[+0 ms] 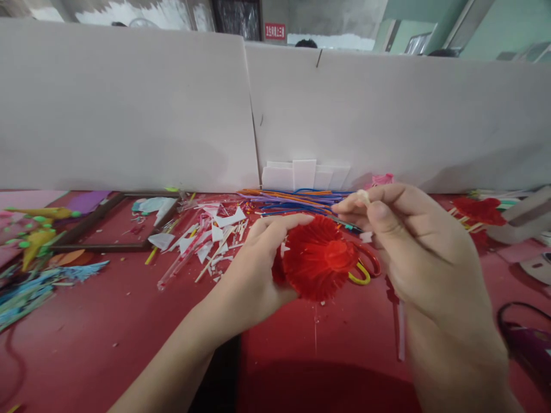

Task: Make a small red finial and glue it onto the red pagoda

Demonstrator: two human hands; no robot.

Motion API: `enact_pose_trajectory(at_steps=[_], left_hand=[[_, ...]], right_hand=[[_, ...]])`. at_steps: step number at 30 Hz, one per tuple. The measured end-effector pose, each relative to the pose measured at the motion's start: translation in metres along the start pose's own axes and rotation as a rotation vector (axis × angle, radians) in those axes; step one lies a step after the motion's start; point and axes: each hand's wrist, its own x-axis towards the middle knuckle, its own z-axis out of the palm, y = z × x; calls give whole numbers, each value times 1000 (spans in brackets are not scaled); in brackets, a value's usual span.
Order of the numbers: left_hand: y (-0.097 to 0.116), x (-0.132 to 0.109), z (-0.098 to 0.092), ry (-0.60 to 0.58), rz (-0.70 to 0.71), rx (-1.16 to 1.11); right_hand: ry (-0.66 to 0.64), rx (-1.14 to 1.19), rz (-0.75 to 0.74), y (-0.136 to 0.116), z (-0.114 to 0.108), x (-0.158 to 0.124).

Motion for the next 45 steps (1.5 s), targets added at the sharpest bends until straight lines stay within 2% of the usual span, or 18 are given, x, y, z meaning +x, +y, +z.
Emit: enact_pose_trajectory(at_steps=[2,5,8,11,13,15,17,19,21,23,27,31,34,36,38,40,42,45], left_hand=[[-4,1,3,46,-1,40],[-14,3,3,111,-76,71],[-22,4,-1,151,-180,55],[-28,6,-3,239,-231,15],[-34,8,-1,291,-251,-19],[-42,10,6,329,-289,-28],[-53,12,16,355,-348,-14],[-65,13,30,375,-395,-15],[-76,13,45,379,-434,10],[-85,13,58,365,-435,26],[-94,11,71,350,-398,47],[-68,4,57,405,-331,156],[-28,-1,39,454,-14,266],[-5,-3,34,317,86,198],[11,-6,37,233,-20,93],[18,-10,46,180,-209,16],[20,-16,56,163,-344,-44],[21,-28,65,156,-446,-127]], right_hand=[[-134,337,101,-1,0,1],[-284,547,235,-3,-6,5],[-327,505,292,0,-15,9],[-362,222,264,7,-21,12],[-273,-109,171,15,-21,15],[-45,-410,66,24,-16,19],[136,-440,52,35,-6,25],[128,-95,174,46,6,30],[54,352,374,54,17,33],[6,666,553,58,26,32],[-12,899,752,57,35,26],[-21,919,785,52,37,20],[-18,938,814,49,39,13],[-2,950,834,46,41,7],[37,971,853,43,45,-2],[105,1008,864,39,49,-14],[177,1037,833,37,55,-27],[246,1017,748,36,63,-49]])
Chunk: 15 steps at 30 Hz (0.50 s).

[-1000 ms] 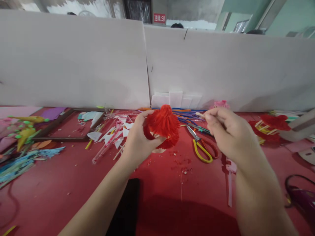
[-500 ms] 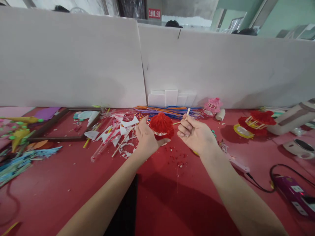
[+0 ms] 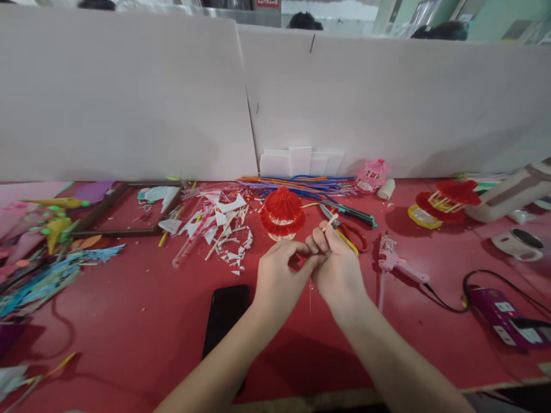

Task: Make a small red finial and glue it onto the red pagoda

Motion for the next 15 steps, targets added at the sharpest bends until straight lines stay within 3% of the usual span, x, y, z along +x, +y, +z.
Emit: enact_pose_trajectory(at_steps=[5,8,12,15], left_hand=[[-9,-19,-5,-66,71,72],[-21,-26,-16,-82,143,229],[-52,-17,-47,-8,65,353],[-81,6,-77,117,-70,476]], right_hand=[[19,-51,13,20,-8,-19],[-48,-264,-40,27,-14,-23],[-101,-538,-180,34,-28,-15],[-188,-760,-182,46,-34,-1]])
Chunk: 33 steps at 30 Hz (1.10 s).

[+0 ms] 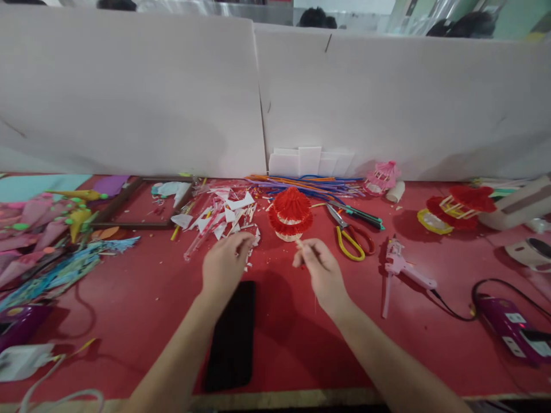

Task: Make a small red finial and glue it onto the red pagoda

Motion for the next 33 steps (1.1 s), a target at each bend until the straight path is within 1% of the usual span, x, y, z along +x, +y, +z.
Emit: enact_pose_trajectory(at_steps=[2,5,8,11,13,15,18,21,23,24,26,29,31,32,33], left_hand=[[-21,23,-4,44,-77,76],[-42,56,-5,64,-126,138],[-54,85,-9,101,-170,162],[-64,105,-17,143,-219,163],[-69,111,-22,149,-233,160],[-73,111,-23,138,-244,160],[-76,102,-18,103,-256,167],[-76,88,-12,78,-250,175],[-74,81,-12,92,-238,177],[-73,78,-13,112,-227,175],[-66,74,-17,168,-193,153],[-48,74,-19,231,-117,63],[-32,75,-14,217,-49,-34],[-23,76,-9,197,-13,-85],[-14,76,-3,166,24,-140]], right_hand=[[-103,-181,-1,11,12,10],[-190,-439,-1,23,45,29],[-235,-611,-6,29,80,51],[-238,-695,-43,28,105,71],[-229,-725,-92,27,115,83],[-209,-758,-135,27,123,96],[-175,-822,-158,28,134,118],[-205,-882,-166,31,140,135],[-248,-904,-182,32,138,135],[-267,-909,-196,31,135,131],[-302,-908,-239,26,122,115],[-392,-876,-339,10,90,80],[-472,-823,-442,-8,61,63],[-498,-796,-488,-18,46,60],[-491,-766,-542,-29,31,62]])
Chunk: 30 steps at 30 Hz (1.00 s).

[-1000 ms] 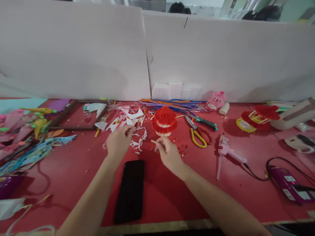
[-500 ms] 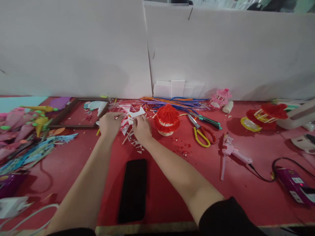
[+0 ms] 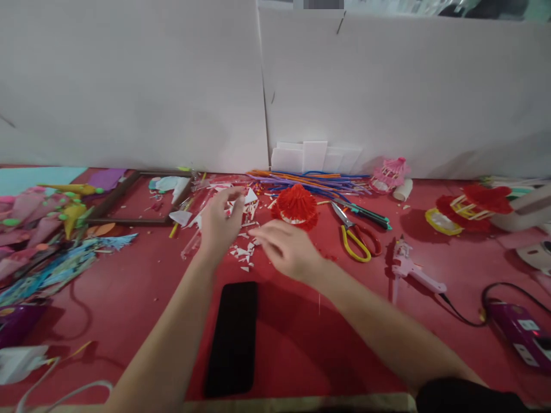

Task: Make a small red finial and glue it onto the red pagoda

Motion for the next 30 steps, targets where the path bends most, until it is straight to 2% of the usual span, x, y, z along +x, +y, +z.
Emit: enact_pose_trajectory(at_steps=[3,4,6,9,11,14,19,25,30], left_hand=[[22,-3,24,-109,92,-238],[29,-4,32,-139,110,-323],[40,-5,45,-170,119,-426],[50,-4,60,-129,53,-430],[53,-1,68,-95,16,-419],[51,2,76,-81,-14,-423],[50,1,80,-70,-46,-429],[54,0,75,-92,-83,-396],[58,-3,73,-95,-62,-348]], right_hand=[[358,-30,-95,21,-58,7],[379,-49,-119,31,-76,15],[237,-111,-172,47,-107,33],[-121,-202,-190,57,-133,58],[-285,-245,-202,55,-139,68],[-387,-300,-189,49,-137,74],[-359,-367,-177,51,-131,74],[-343,-436,-149,53,-127,76],[-325,-445,-101,49,-125,73]])
